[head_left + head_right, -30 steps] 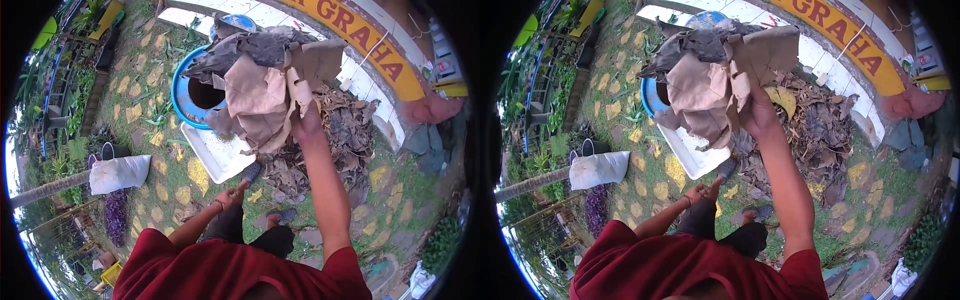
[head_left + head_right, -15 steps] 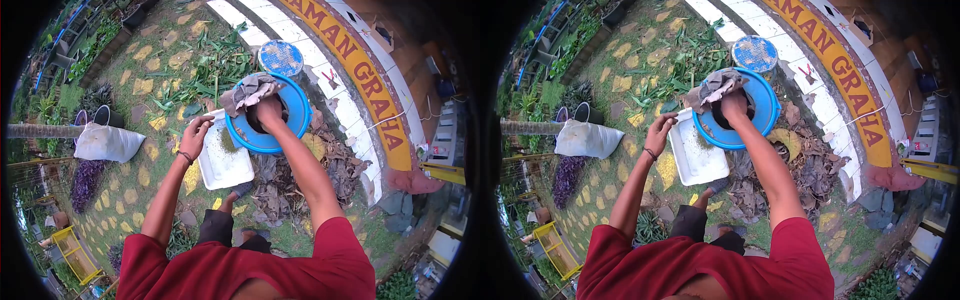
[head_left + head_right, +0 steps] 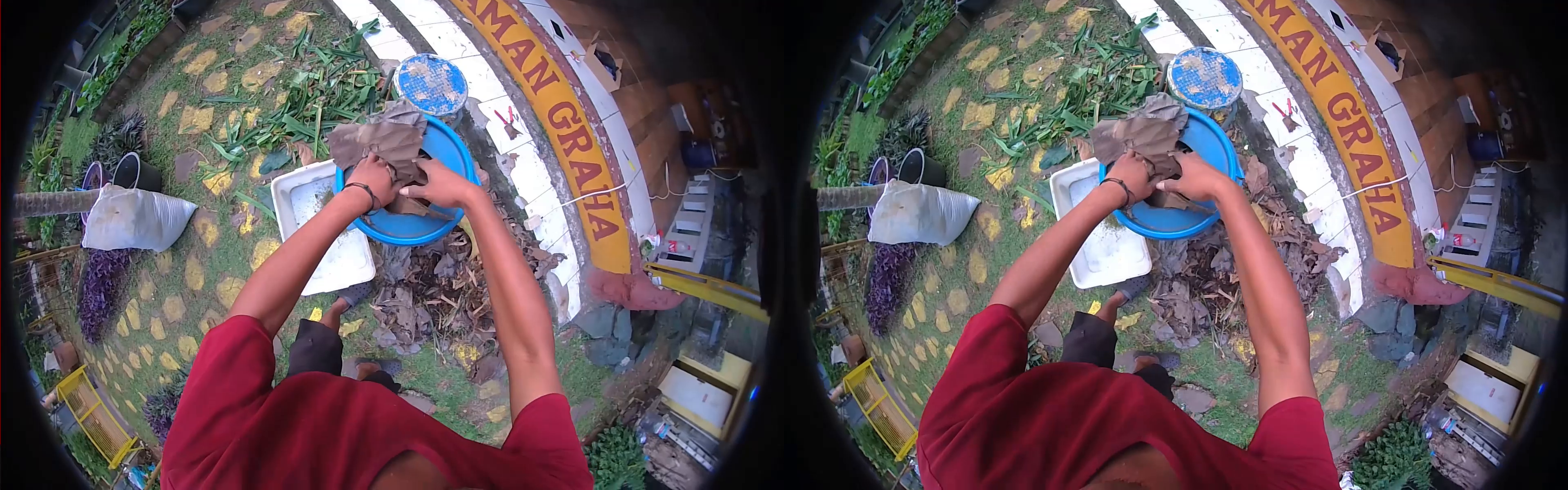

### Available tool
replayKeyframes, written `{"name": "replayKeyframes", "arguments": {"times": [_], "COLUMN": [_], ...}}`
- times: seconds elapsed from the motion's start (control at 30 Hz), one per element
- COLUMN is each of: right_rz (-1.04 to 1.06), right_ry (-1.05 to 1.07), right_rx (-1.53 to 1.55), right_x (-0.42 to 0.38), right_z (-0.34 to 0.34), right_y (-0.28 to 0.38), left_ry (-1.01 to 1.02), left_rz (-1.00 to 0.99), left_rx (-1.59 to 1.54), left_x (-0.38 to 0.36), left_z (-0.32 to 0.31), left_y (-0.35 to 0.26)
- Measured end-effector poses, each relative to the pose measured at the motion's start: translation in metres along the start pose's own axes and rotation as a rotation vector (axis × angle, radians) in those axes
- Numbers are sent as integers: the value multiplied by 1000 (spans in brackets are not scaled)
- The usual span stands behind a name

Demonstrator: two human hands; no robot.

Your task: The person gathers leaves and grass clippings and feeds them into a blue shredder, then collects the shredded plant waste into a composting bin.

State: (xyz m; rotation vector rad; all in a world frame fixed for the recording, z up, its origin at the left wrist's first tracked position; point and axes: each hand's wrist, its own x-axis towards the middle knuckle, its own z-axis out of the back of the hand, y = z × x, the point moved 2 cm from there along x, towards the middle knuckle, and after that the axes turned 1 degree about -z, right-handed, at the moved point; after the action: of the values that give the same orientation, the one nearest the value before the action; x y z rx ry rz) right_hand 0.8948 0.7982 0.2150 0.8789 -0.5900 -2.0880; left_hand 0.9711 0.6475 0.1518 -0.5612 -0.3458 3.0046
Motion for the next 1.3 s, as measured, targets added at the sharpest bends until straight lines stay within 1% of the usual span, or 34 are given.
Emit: {"name": "replayKeyframes", "arguments": {"times": [0.03, 0.07, 0.13, 0.17, 0.2, 0.27, 0.3, 0.33, 0.4, 0.43, 0.5, 0.53, 0.57, 0.6, 0.63, 0.67, 0.7, 0.73, 0.77, 0.8, 0.83, 0.87, 0.93, 0.97, 1.0, 1.07, 1.1, 1.13, 1.2, 1.23, 1.27, 1.3], "right_rz": [-54, -63, -272, -254, -262, -163, -73, -74, -87, -87, -75, -75, -121, -166, -189, -186, -187, -190, -190, -140, -92, -94, -2, 2, 4, -168, -187, -177, -200, -133, -132, -169], "right_ry": [66, 64, -25, -164, -171, -465, -517, -521, -520, -528, -493, -498, -421, -341, -275, -274, -252, -226, -221, -272, -322, -316, -446, -512, -500, -422, -429, -420, -392, -439, -429, -440], "right_rx": [403, 402, 465, 480, 480, 238, 173, 176, -114, -117, -334, -332, -395, -456, -515, -509, -575, -641, -640, -569, -496, -498, -479, -490, -496, -461, -565, -563, -543, -543, -540, -493], "right_x": [-15, -34, -77, -92, -101, -110, -110, -110, -105, -99, -88, -80, -72, -66, -62, -58, -54, -52, -52, -52, -53, -57, -62, -71, -79, -91, -99, -98, -95, -91, -88, -83], "right_z": [10, 23, 43, 46, 39, 25, 14, 2, -14, -21, -42, -52, -65, -74, -78, -78, -76, -74, -71, -65, -62, -60, -50, -42, -37, -34, -36, -38, -50, -51, -50, -47], "right_y": [2, 10, 30, 39, 38, 27, 23, 27, 39, 42, 43, 36, 25, 15, 10, 10, 11, 12, 12, 12, 12, 11, 12, 20, 24, 21, 22, 17, -2, -5, -5, -1], "left_ry": [89, 89, -168, -182, -183, 31, 63, 63, 365, 274, 125, 57, -40, -63, -110, -145, -165, -181, -185, -189, -185, -197, -219, -192, -165, -206, -227, -251, -327, -338, -341, -331], "left_rz": [30, 22, 14, 17, 7, 87, -26, -29, -152, -224, -246, -198, -150, -44, -29, 26, 46, 114, 132, 152, 157, 148, 144, 158, 172, 100, 99, 101, 59, 63, 63, 44], "left_rx": [-71, -76, 183, 180, 178, 186, 31, 36, -407, -492, -655, -679, -644, -598, -661, -687, -737, -774, -722, -672, -675, -710, -757, -786, -816, -901, -899, -896, -797, -599, -399, -344], "left_x": [-4, 2, 27, 31, 27, 13, 21, 18, 13, -4, -20, -26, -32, -60, -67, -81, -85, -91, -95, -97, -98, -96, -84, -73, -61, -41, -30, -18, 20, 25, 30, 24], "left_z": [15, 6, -14, -8, -8, 4, -13, -11, -7, 12, 29, 31, 28, 61, 57, 64, 58, 52, 49, 44, 41, 38, 33, 29, 26, 40, 48, 55, 44, 42, 42, 47], "left_y": [-13, -16, -16, -21, -30, -47, -39, -32, -25, -19, 12, 33, 57, 61, 83, 95, 114, 128, 136, 142, 144, 142, 142, 141, 140, 125, 117, 111, 110, 98, 83, 64]}}
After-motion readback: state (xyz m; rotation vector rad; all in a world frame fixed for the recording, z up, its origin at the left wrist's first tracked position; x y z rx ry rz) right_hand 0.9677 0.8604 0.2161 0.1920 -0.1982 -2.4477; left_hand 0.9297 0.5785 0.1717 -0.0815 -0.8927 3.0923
